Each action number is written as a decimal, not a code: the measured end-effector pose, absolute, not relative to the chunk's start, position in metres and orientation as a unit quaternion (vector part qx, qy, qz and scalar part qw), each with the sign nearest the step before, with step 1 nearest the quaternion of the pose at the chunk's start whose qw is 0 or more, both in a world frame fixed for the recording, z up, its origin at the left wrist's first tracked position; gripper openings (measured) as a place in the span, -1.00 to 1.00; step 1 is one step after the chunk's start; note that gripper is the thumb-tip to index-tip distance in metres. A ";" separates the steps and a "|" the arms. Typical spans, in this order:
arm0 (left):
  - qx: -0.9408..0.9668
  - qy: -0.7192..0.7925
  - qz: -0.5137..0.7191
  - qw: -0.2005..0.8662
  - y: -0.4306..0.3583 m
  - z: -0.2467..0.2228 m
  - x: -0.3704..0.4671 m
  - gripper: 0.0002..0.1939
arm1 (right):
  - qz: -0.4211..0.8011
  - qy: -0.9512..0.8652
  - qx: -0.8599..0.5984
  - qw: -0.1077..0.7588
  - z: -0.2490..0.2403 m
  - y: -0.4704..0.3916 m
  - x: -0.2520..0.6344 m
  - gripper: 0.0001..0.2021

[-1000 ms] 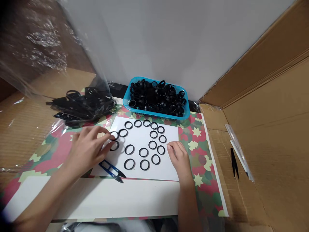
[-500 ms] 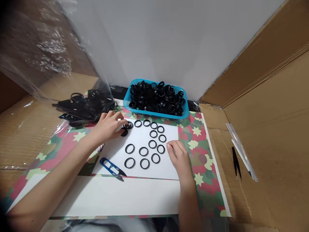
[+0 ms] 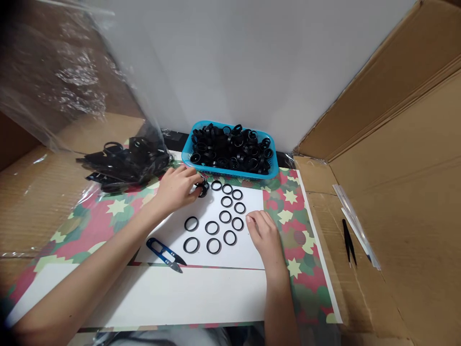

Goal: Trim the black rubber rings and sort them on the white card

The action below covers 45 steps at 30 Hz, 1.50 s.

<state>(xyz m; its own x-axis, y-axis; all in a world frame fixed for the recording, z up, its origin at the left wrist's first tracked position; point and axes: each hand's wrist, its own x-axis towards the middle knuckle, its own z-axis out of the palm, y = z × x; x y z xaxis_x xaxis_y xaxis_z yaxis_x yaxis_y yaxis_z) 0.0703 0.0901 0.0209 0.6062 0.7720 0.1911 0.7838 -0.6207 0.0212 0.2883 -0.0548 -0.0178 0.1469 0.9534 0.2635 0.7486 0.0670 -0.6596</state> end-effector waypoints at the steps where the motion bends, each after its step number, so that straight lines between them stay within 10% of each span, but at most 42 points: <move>1: -0.893 -0.439 -0.093 0.029 0.091 0.019 0.075 -0.86 | 0.143 -0.638 -0.668 0.356 -0.018 -0.055 0.288 -0.79; 45: -0.926 -0.362 0.091 -0.049 0.007 0.034 0.054 -0.85 | 0.168 -0.656 -0.657 0.330 -0.019 -0.053 0.287 -0.81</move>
